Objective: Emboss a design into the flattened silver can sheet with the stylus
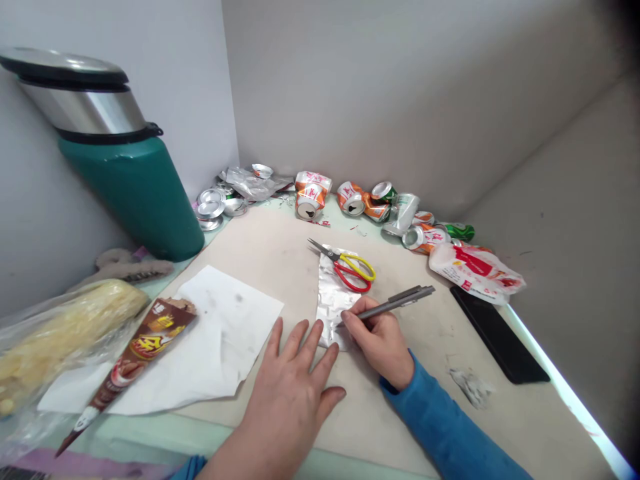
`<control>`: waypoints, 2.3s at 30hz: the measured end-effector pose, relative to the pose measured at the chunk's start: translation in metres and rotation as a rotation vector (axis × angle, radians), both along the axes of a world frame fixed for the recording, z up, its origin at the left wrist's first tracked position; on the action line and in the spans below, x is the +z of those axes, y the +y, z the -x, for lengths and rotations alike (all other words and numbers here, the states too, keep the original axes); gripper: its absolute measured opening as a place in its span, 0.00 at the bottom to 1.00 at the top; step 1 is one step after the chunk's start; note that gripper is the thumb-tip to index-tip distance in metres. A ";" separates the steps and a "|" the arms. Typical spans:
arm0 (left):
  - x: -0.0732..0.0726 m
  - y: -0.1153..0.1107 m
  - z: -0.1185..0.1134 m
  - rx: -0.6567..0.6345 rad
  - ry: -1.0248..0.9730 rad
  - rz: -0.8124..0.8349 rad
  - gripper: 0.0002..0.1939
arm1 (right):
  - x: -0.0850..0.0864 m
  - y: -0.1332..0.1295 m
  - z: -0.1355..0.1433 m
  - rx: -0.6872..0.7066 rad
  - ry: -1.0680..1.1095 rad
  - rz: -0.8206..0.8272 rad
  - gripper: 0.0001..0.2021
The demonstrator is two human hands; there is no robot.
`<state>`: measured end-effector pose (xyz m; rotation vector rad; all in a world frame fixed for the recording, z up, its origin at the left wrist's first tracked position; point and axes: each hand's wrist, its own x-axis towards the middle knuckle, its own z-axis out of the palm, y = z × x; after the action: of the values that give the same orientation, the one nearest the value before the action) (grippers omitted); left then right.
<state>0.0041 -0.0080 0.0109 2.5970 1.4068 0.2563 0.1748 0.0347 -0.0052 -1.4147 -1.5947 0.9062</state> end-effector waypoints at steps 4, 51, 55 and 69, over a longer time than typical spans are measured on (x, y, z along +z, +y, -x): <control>-0.001 0.002 0.000 -0.002 0.007 0.002 0.22 | 0.000 0.000 0.000 0.013 -0.040 -0.002 0.09; -0.001 0.000 0.000 -0.004 0.017 0.004 0.24 | 0.001 -0.002 0.004 0.052 -0.193 -0.099 0.08; 0.000 0.000 0.000 -0.002 0.024 0.010 0.23 | 0.000 -0.002 0.002 0.036 -0.124 -0.065 0.09; -0.001 0.000 0.001 -0.008 0.008 -0.019 0.24 | 0.000 -0.002 0.002 0.051 -0.145 -0.042 0.08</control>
<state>0.0034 -0.0077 0.0096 2.6211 1.4029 0.2595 0.1724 0.0324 -0.0057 -1.4437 -1.7544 0.8108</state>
